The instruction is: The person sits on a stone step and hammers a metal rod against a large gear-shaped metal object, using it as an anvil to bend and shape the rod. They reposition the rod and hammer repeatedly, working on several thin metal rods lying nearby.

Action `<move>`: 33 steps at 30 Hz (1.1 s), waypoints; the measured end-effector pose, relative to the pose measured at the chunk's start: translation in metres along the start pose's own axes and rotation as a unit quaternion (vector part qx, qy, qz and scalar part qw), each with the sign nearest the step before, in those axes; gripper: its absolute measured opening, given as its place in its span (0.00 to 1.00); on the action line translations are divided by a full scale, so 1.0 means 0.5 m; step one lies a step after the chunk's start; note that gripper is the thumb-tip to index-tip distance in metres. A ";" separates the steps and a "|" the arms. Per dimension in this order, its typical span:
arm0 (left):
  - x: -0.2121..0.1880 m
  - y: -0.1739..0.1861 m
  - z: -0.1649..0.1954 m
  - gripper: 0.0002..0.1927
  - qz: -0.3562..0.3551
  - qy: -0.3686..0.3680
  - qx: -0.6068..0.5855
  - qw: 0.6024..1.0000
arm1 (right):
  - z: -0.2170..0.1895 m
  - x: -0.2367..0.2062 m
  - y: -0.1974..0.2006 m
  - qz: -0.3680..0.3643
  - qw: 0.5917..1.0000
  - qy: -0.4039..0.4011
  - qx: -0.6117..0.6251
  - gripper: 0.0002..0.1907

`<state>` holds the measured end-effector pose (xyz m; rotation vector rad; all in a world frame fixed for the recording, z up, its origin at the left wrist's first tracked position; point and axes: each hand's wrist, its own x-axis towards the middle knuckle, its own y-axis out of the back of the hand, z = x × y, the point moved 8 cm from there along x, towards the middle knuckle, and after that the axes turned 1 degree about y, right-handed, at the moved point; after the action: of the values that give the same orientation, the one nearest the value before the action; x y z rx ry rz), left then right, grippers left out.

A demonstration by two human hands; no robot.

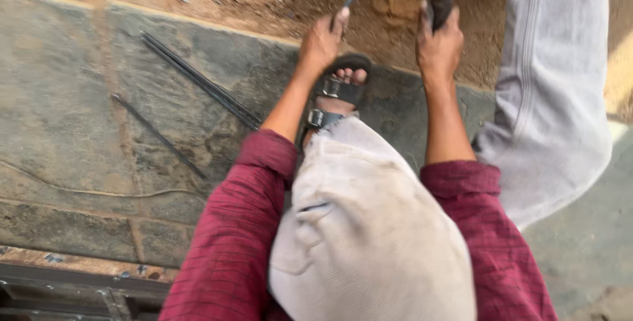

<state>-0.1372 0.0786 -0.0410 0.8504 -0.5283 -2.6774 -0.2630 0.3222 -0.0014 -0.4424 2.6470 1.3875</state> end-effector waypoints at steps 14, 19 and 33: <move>-0.668 0.417 -0.517 0.24 0.383 0.380 0.117 0.834 | -0.009 0.036 -0.005 -0.012 0.997 0.078 0.015 0.21; -0.786 0.414 -0.610 0.28 0.247 0.440 0.246 0.828 | -0.024 0.045 0.009 -0.009 1.000 0.005 0.019 0.22; -0.380 0.321 -0.402 0.27 0.270 0.324 0.082 0.903 | -0.046 0.024 0.030 -0.006 0.997 -0.071 -0.029 0.30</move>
<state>0.1571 -0.0460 -0.0319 1.3297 -0.6924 -1.7310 -0.2782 0.3090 0.0207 -0.3506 2.4933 1.4391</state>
